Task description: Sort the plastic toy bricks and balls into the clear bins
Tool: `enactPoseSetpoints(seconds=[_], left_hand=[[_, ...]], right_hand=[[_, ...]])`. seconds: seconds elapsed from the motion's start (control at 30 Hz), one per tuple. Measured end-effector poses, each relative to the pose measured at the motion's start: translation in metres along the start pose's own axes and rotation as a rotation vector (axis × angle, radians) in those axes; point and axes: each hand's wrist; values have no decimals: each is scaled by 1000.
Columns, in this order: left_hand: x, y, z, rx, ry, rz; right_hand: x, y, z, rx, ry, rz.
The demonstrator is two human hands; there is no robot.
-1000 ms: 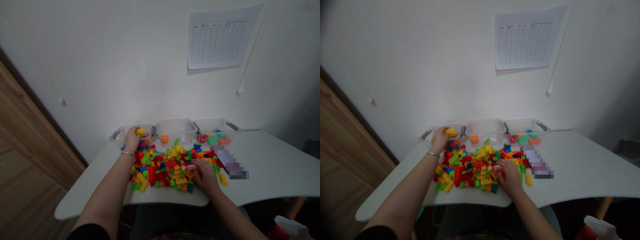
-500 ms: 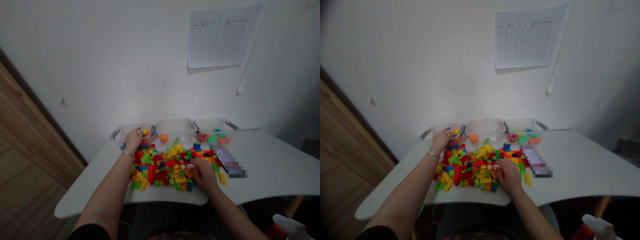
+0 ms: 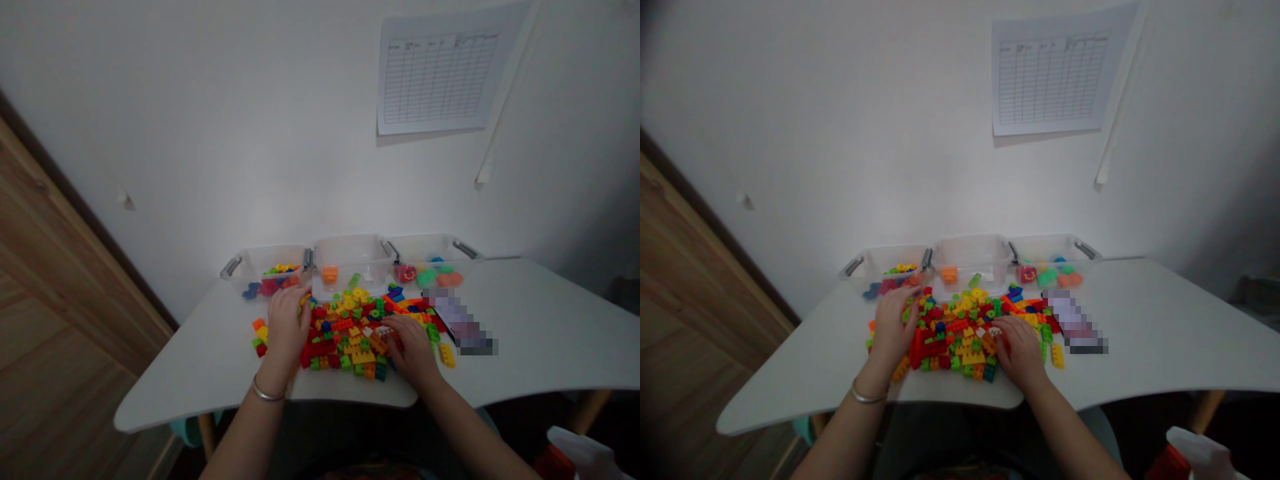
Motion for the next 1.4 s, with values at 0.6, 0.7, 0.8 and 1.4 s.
enactPoseSetpoints(seconds=[0.6,0.7,0.8,1.4], left_hand=[[85,44,-28,-78,-241,-186],[85,43,-28,-80,-224,-185],[86,42,-26,-99,-167,-155],[85,38,-25,-104,-108,-17]], right_hand=[[0,1,-5,6,-75,-34],[0,0,-4,2,-82,-44],[0,-1,-4,3,-88,-48],[-10,20,-1,52,-123,-222]])
Point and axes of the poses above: each hand's wrist, its own x-axis away from the middle knuckle, its own z-axis out of the back of the hand, y = z × x, and after that the axes turned 14 degrees about y, right-handed
